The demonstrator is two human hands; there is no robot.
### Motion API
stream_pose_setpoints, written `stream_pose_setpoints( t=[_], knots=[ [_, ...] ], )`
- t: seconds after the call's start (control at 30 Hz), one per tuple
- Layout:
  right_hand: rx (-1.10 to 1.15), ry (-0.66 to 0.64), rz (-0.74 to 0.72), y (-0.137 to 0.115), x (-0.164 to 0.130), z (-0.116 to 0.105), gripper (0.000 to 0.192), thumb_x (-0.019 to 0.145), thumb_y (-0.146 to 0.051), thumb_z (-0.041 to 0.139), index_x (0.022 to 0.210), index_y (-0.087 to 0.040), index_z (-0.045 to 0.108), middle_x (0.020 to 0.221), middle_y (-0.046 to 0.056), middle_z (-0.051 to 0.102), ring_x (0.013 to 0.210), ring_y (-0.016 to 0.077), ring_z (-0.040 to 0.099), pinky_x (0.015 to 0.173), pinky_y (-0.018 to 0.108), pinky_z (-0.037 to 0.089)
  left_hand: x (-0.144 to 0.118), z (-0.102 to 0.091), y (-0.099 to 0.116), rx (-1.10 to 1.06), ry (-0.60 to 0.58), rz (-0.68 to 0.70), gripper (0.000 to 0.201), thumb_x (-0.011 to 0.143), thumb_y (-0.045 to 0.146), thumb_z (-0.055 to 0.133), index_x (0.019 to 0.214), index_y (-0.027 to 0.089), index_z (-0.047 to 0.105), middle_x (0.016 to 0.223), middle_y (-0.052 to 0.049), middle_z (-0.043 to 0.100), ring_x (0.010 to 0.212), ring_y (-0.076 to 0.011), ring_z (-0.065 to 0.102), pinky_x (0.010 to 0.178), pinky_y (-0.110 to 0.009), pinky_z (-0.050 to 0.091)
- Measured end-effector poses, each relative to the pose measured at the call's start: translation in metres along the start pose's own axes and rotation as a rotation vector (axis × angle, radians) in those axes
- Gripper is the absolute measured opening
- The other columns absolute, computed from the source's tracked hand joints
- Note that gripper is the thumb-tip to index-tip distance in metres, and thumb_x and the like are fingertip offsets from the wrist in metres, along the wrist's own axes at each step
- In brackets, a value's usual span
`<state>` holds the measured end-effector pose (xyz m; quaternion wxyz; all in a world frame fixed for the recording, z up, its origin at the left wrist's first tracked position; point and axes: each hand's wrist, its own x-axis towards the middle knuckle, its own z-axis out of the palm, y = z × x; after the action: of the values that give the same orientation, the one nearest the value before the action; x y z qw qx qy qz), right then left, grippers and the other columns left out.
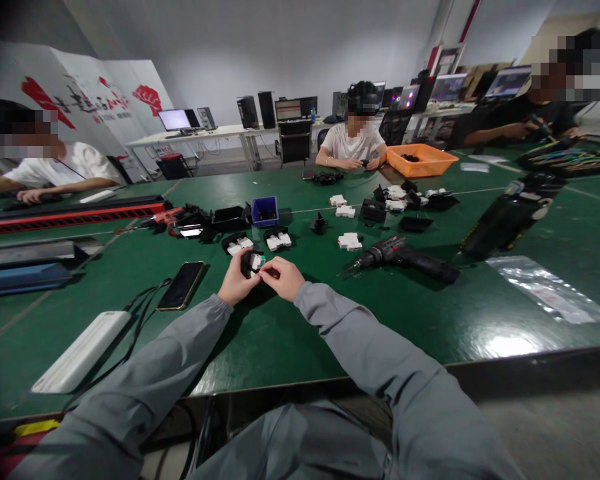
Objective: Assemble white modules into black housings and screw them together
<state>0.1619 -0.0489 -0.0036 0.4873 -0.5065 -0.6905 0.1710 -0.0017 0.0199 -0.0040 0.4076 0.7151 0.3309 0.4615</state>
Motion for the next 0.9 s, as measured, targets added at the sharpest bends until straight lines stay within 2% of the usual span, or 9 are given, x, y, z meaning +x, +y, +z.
stream_pose_setpoints(
  t=[0.1,0.3,0.37,0.47,0.57,0.63,0.7,0.8,0.9],
  knots=[
    [0.024,-0.005,0.018,-0.001,0.001,0.000,0.017,0.089,-0.033,0.061,0.089,-0.018,0.068,0.085,0.002,0.060,0.068,0.0127,0.054,0.067,0.027,0.047,-0.001,-0.001,0.002,0.028,-0.010,0.039,0.069,0.059,0.013,0.080,0.124,0.021,0.055,0.129,-0.011,0.052,0.128,-0.0293,0.046,0.114,-0.041,0.030],
    [0.036,-0.017,0.064,0.001,0.000,0.002,0.019,0.086,-0.035,0.062,0.085,-0.017,0.067,0.083,0.002,0.062,0.067,0.0123,0.054,0.065,0.026,0.044,-0.001,-0.002,-0.001,0.112,-0.045,0.113,0.069,0.062,0.017,0.080,0.126,0.019,0.055,0.125,-0.012,0.054,0.123,-0.0293,0.050,0.112,-0.041,0.033],
    [-0.053,-0.036,0.155,0.002,0.000,0.004,0.027,0.087,-0.042,0.061,0.075,-0.018,0.063,0.071,-0.001,0.059,0.062,0.0119,0.050,0.060,0.025,0.039,-0.001,-0.003,-0.005,0.201,-0.065,0.151,0.069,0.065,0.019,0.077,0.129,0.018,0.051,0.126,-0.012,0.053,0.123,-0.0289,0.050,0.112,-0.043,0.035],
    [-0.174,-0.071,0.237,-0.002,-0.001,0.002,0.050,0.091,-0.052,0.052,0.054,-0.019,0.049,0.051,-0.004,0.044,0.051,0.0107,0.039,0.053,0.027,0.028,0.001,-0.003,-0.010,0.328,-0.086,0.202,0.069,0.070,0.020,0.072,0.132,0.018,0.045,0.128,-0.012,0.052,0.122,-0.0274,0.052,0.109,-0.044,0.039],
    [-0.299,-0.089,0.131,-0.016,-0.002,-0.011,0.056,0.096,-0.051,0.045,0.050,-0.019,0.045,0.052,-0.001,0.045,0.053,0.0115,0.038,0.055,0.030,0.023,0.000,-0.004,-0.011,0.379,-0.126,0.229,0.068,0.072,0.022,0.070,0.134,0.018,0.042,0.128,-0.012,0.051,0.119,-0.0263,0.053,0.106,-0.043,0.042],
    [-0.480,-0.080,-0.010,-0.025,-0.004,-0.030,0.051,0.097,-0.048,0.045,0.055,-0.019,0.050,0.061,0.002,0.053,0.059,0.0131,0.043,0.058,0.031,0.025,-0.001,-0.004,-0.009,0.389,-0.157,0.232,0.068,0.073,0.024,0.070,0.134,0.019,0.041,0.127,-0.011,0.051,0.117,-0.0260,0.054,0.105,-0.043,0.044],
    [-0.660,-0.048,-0.099,-0.028,-0.007,-0.060,0.047,0.098,-0.045,0.043,0.061,-0.019,0.054,0.067,0.004,0.057,0.064,0.0148,0.049,0.062,0.031,0.029,-0.002,-0.005,-0.007,0.396,-0.174,0.228,0.068,0.075,0.027,0.070,0.135,0.019,0.040,0.126,-0.011,0.051,0.117,-0.0260,0.054,0.104,-0.043,0.044],
    [-0.840,-0.002,-0.062,-0.015,-0.016,-0.122,0.034,0.098,-0.036,0.043,0.075,-0.019,0.061,0.077,0.007,0.063,0.075,0.0188,0.057,0.070,0.030,0.037,-0.003,-0.005,-0.005,0.401,-0.183,0.210,0.066,0.076,0.029,0.068,0.135,0.019,0.040,0.126,-0.011,0.051,0.117,-0.0265,0.055,0.104,-0.043,0.045],
    [-1.039,-0.051,0.097,0.017,-0.033,-0.196,0.023,0.090,-0.025,0.047,0.101,-0.013,0.065,0.100,0.015,0.067,0.096,0.0264,0.061,0.085,0.034,0.043,-0.003,-0.006,-0.003,0.391,-0.191,0.187,0.068,0.075,0.029,0.068,0.136,0.019,0.040,0.126,-0.011,0.052,0.117,-0.0269,0.056,0.104,-0.043,0.045]
  ],
)
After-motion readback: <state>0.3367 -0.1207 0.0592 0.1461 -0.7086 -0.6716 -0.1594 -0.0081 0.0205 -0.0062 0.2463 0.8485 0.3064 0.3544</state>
